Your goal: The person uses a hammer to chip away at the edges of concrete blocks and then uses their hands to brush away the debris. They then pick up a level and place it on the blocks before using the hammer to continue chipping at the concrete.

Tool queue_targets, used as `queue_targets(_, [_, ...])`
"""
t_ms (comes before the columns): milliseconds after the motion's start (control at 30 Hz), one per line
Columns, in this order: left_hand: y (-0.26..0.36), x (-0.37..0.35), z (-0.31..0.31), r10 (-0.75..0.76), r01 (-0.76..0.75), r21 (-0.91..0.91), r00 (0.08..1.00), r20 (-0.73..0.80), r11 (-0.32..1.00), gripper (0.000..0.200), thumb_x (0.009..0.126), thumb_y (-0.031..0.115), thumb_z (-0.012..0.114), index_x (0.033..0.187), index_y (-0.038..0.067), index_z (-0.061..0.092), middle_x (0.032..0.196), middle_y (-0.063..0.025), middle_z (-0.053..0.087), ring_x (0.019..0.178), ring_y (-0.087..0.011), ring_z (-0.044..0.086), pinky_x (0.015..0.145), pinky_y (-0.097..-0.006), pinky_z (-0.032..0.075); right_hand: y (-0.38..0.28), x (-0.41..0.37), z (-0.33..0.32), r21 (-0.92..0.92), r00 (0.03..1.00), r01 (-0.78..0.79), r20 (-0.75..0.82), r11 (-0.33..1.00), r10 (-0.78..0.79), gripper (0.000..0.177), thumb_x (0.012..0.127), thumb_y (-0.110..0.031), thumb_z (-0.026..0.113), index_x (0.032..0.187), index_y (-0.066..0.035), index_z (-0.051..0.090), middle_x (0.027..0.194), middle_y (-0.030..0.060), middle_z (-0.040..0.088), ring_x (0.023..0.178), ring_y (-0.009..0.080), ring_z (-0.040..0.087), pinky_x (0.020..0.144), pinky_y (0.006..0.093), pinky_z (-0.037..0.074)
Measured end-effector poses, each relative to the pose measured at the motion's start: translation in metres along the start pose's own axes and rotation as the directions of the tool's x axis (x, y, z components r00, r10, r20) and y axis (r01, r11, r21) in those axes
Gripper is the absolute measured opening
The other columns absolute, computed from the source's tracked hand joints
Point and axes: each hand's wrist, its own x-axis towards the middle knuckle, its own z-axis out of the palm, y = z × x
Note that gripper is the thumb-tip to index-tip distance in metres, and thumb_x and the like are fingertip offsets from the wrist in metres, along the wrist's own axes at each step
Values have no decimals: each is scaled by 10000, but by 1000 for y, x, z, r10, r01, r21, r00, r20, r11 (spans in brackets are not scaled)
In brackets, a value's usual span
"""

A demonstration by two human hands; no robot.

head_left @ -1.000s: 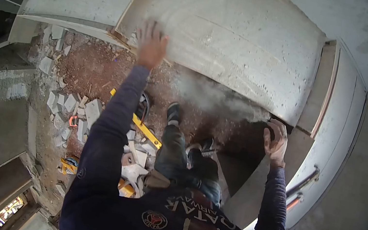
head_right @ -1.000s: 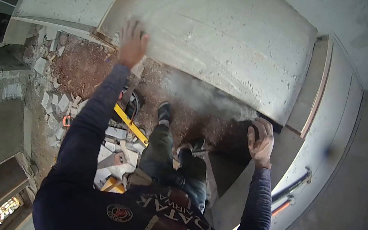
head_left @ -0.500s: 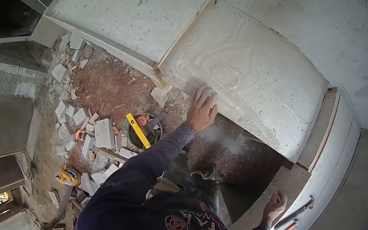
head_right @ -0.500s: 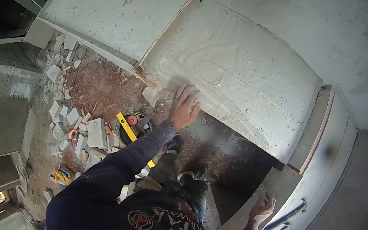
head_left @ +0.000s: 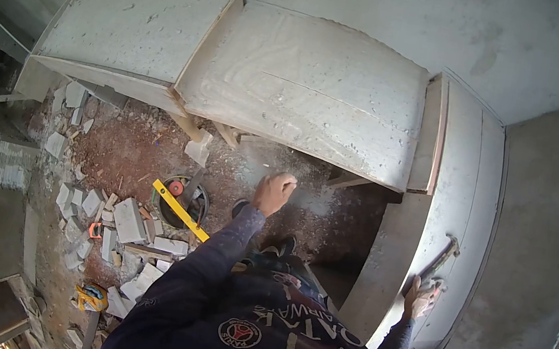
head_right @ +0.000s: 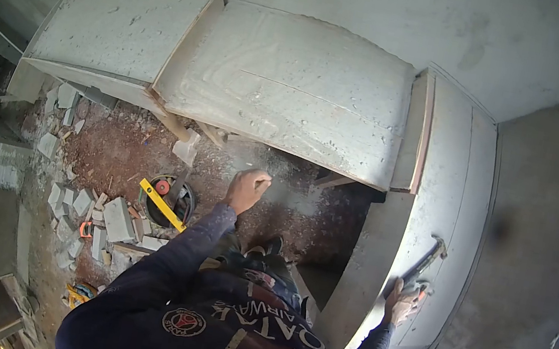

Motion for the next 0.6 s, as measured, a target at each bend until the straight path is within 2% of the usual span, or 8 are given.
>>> queue_targets(67, [2,-28,4,-131,137,58,987,-91,989,208,832,233,733,818,41,653,798,-167,691,705,-336,678,646,-436,516,-9,-10,-25,140,993,115,14,984,-118,597,891,-474,648,1264,-9,605,1340,264,574,1213,424,567,1046,498,426])
queue_targets(100, [1,-39,-1,-137,148,95,984,-112,984,215,823,232,736,797,43,638,768,-163,681,679,-340,667,632,-433,506,-18,-13,-35,19,991,119,65,993,-120,500,887,-412,649,1165,3,640,1218,258,642,1136,431,608,960,510,481])
queue_targets(133, [-3,-50,-8,-138,153,130,983,-120,980,224,814,232,739,776,45,622,738,-160,670,652,-345,655,619,-431,497,-15,-13,-23,13,981,179,-77,984,-178,432,874,-344,647,1104,22,634,1081,268,678,1040,437,642,927,534,482])
queue_targets(200, [-27,-68,-24,3,43,221,980,-200,974,207,802,198,723,770,34,602,674,-163,634,599,-338,633,585,-414,478,9,9,6,228,982,189,-20,955,-190,440,857,-323,662,1105,35,599,971,281,676,951,451,650,899,468,509])
queue_targets(300, [-42,-89,-58,-134,199,159,928,-346,967,147,791,119,690,762,31,576,650,-124,586,579,-253,592,582,-373,465,28,38,28,134,961,273,4,953,-276,413,839,-302,684,1049,38,580,927,268,664,918,456,640,865,495,509])
queue_targets(467, [-70,-94,-102,-293,347,32,835,-466,937,130,800,105,692,773,29,590,659,-52,577,584,-157,548,585,-331,462,27,60,31,398,985,173,-56,901,-165,347,806,-250,734,891,10,521,740,182,605,716,393,612,695,494,516])
queue_targets(533, [-79,-80,-112,-272,330,-13,755,-597,944,150,817,133,701,789,21,605,679,-41,599,589,-136,548,575,-317,453,-27,28,-41,552,983,-75,180,830,-31,336,878,-284,710,861,-41,477,559,8,453,401,134,442,365,328,377])
queue_targets(600, [-93,-58,-118,-334,379,-58,721,-607,924,183,826,160,713,878,2,639,727,-61,627,633,-158,581,614,-328,479,-54,20,-66,717,967,-137,248,683,-66,267,914,-251,669,875,-52,494,546,-5,448,382,106,429,348,293,356])
